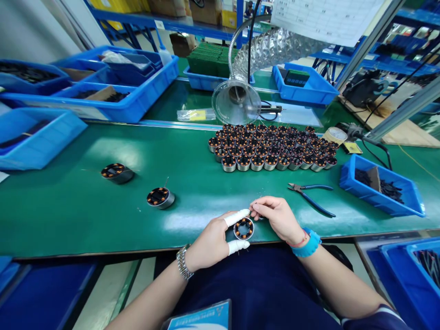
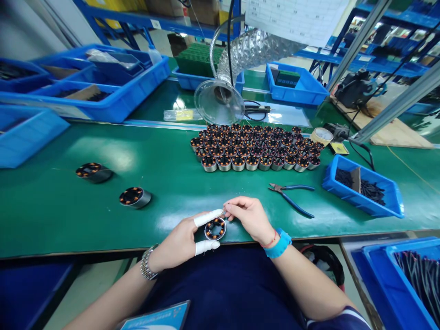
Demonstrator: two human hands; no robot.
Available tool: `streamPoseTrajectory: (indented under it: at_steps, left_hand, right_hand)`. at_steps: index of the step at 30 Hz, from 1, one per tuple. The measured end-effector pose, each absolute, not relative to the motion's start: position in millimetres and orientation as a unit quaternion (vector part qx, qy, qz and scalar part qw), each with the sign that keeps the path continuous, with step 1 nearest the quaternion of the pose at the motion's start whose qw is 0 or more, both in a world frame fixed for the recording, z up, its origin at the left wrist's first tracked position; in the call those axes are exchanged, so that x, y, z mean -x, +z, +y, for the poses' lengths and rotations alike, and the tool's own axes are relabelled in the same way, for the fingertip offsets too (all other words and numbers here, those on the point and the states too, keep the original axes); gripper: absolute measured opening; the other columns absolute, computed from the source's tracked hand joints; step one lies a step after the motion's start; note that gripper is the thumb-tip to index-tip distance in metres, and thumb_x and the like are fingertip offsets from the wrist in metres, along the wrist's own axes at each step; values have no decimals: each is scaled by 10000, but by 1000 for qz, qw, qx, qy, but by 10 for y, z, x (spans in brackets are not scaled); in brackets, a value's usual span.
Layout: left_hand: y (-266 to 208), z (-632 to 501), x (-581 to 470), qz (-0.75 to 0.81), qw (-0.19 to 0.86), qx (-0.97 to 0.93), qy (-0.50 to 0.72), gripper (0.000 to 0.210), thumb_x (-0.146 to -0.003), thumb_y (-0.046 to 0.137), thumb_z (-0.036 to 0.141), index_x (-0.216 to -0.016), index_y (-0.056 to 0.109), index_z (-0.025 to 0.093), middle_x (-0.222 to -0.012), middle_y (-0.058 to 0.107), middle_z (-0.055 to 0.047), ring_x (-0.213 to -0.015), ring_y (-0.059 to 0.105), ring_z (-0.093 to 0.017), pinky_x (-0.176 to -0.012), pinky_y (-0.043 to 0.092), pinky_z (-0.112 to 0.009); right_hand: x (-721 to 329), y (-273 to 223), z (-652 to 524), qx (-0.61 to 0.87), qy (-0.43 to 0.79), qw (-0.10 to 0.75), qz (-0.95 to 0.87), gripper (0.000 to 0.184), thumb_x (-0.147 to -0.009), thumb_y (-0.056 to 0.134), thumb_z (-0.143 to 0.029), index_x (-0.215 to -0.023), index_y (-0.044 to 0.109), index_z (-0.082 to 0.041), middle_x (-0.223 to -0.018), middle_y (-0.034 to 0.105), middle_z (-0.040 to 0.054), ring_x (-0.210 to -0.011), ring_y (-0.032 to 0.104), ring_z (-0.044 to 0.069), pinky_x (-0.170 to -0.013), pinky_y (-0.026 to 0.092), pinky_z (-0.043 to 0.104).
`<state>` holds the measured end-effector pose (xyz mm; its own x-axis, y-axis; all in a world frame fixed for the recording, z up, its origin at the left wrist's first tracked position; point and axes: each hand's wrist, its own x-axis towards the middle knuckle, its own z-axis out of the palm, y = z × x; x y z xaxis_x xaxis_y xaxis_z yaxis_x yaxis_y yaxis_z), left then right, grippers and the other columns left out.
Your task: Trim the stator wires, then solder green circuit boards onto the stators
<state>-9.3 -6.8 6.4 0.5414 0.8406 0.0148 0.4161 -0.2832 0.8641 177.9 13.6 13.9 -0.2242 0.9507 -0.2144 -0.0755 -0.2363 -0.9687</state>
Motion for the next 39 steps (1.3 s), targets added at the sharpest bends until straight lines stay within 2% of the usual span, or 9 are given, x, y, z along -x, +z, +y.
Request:
streamPoseTrajectory:
  at_steps: [5,10,18,32,35,39]
  left_hand:
    - [36,-66,97,418,431,-760,248,600,-687,678,333,-1246,488,228,-1216,579,-72,-1103,546,-240,-971,421,-404]
    - [42,-65,98,420,431,-759,249,598,-677,687,337,-1236,503,232,-1203,587,-80,-1097,550,-251,-967,425,-412]
    - [64,-60,91,422,427,-762,243,581,-680,685,336,-1225,511,232,-1188,592,-82,-1086,556,-246,-958,431,-403]
    - [47,-69,98,417,429,-764,240,578,-687,682,321,-1228,503,225,-1195,581,-91,-1097,546,-244,-974,412,-406]
    - [35,-66,99,413,432,-765,241,585,-691,680,325,-1236,493,219,-1199,578,-88,-1099,543,-241,-977,408,-404]
    - [39,-60,100,408,436,-765,241,600,-696,676,334,-1245,480,190,-1209,571,-95,-1119,527,-240,-988,398,-395]
  right_hand:
    - [-1802,163,104,463,582,373,-555,126,-733,619,-284,-722,676,-172,-731,627,17,-585,519,90,-596,437,246]
    - [-1819,173,89,474,484,374,-633,142,-754,598,-272,-843,678,-195,-836,640,41,-701,574,133,-626,459,264]
    - [-1818,228,112,469,413,361,-692,100,-780,559,-216,-765,656,-199,-759,646,29,-693,581,139,-659,454,273]
    - [-1814,230,111,461,364,358,-726,107,-792,536,-174,-768,638,-198,-762,651,29,-705,593,140,-676,465,270]
    - [-1811,179,116,442,294,357,-768,123,-807,502,-143,-788,620,-173,-752,639,40,-686,578,132,-648,468,257]
    - [-1824,84,151,349,109,309,-878,178,-841,439,-138,-810,613,-112,-787,633,110,-744,560,174,-694,474,310]
